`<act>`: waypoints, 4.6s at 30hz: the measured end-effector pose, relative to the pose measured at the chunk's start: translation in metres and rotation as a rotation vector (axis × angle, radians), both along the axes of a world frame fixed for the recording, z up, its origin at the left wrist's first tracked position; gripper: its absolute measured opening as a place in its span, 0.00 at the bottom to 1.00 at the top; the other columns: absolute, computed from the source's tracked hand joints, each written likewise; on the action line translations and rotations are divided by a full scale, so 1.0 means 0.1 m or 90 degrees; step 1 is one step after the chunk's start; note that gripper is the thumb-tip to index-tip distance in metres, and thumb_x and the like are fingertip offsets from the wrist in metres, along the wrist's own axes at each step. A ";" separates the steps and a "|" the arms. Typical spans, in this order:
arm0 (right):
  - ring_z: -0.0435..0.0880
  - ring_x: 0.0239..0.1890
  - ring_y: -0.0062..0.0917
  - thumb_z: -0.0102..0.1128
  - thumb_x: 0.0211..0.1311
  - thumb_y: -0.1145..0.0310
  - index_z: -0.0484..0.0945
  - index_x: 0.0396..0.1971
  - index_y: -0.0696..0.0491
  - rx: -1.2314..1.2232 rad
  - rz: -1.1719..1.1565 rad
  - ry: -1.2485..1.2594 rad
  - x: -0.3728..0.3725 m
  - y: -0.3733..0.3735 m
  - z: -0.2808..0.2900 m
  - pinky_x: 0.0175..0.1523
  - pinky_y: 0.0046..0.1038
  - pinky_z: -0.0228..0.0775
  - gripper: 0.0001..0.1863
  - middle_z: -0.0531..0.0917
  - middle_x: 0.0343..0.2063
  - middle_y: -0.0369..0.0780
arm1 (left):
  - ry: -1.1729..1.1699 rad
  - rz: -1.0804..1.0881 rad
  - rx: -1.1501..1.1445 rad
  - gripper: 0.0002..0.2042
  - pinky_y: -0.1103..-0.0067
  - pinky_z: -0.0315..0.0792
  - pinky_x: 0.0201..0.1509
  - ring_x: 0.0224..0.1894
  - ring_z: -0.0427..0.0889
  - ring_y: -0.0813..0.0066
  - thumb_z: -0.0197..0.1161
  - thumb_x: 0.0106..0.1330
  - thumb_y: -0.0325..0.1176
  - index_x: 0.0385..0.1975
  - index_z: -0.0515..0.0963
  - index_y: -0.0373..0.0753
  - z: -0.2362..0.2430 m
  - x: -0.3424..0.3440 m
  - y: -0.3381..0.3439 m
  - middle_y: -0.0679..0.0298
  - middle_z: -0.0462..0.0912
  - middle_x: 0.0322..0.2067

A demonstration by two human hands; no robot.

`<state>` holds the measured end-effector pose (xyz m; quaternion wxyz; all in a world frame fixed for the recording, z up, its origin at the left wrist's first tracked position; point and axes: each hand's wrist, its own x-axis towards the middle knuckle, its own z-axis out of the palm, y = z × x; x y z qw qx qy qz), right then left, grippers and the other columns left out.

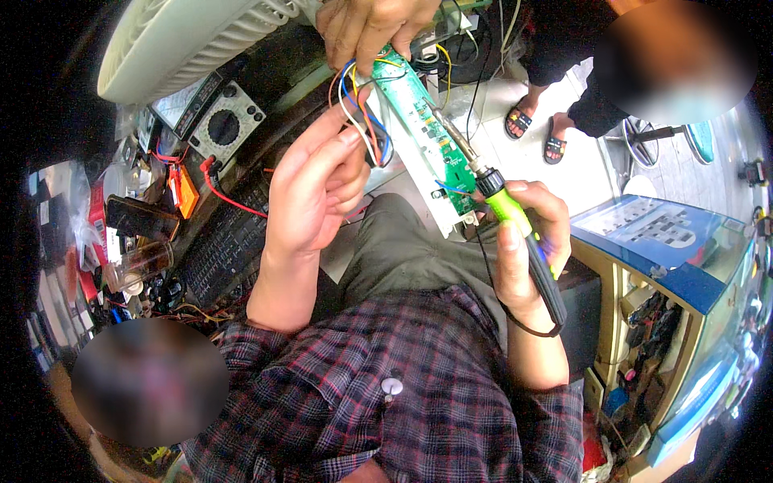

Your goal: The person uses a soldering iron to attach multiple colored wires to a green circuit board. They hold the board with one hand and apply solder to connection points while feeding wire with the other hand.

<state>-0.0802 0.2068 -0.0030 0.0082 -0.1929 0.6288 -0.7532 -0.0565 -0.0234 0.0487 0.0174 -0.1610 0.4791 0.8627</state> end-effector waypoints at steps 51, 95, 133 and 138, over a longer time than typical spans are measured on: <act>0.79 0.45 0.23 0.61 0.66 0.72 0.73 0.53 0.60 0.007 0.072 -0.046 -0.29 -0.17 -0.06 0.53 0.24 0.69 0.18 0.80 0.44 0.42 | 0.006 0.073 0.290 0.19 0.88 0.49 0.13 0.13 0.53 0.89 0.46 0.75 0.31 0.63 0.66 0.31 -0.15 -0.14 0.15 0.75 0.57 0.16; 0.82 0.45 0.28 0.66 0.59 0.72 0.77 0.50 0.58 -0.040 0.070 -0.088 -0.34 -0.16 -0.19 0.55 0.28 0.71 0.19 0.83 0.42 0.44 | 0.047 0.334 -0.199 0.11 0.90 0.52 0.18 0.21 0.68 0.94 0.62 0.69 0.26 0.50 0.78 0.35 -0.46 -0.45 0.46 0.74 0.81 0.31; 0.83 0.48 0.32 0.67 0.57 0.73 0.78 0.50 0.59 -0.039 0.106 -0.037 -0.42 -0.15 -0.16 0.55 0.30 0.72 0.20 0.83 0.45 0.45 | 0.079 0.284 -0.190 0.12 0.89 0.47 0.17 0.17 0.63 0.95 0.62 0.70 0.28 0.51 0.77 0.34 -0.41 -0.41 0.46 0.75 0.79 0.28; 0.83 0.47 0.31 0.67 0.57 0.74 0.78 0.50 0.58 -0.023 0.102 -0.011 -0.43 -0.16 -0.16 0.55 0.30 0.73 0.20 0.83 0.45 0.44 | 0.087 0.289 -0.198 0.13 0.89 0.48 0.17 0.18 0.64 0.95 0.62 0.70 0.27 0.51 0.77 0.33 -0.41 -0.41 0.46 0.74 0.80 0.30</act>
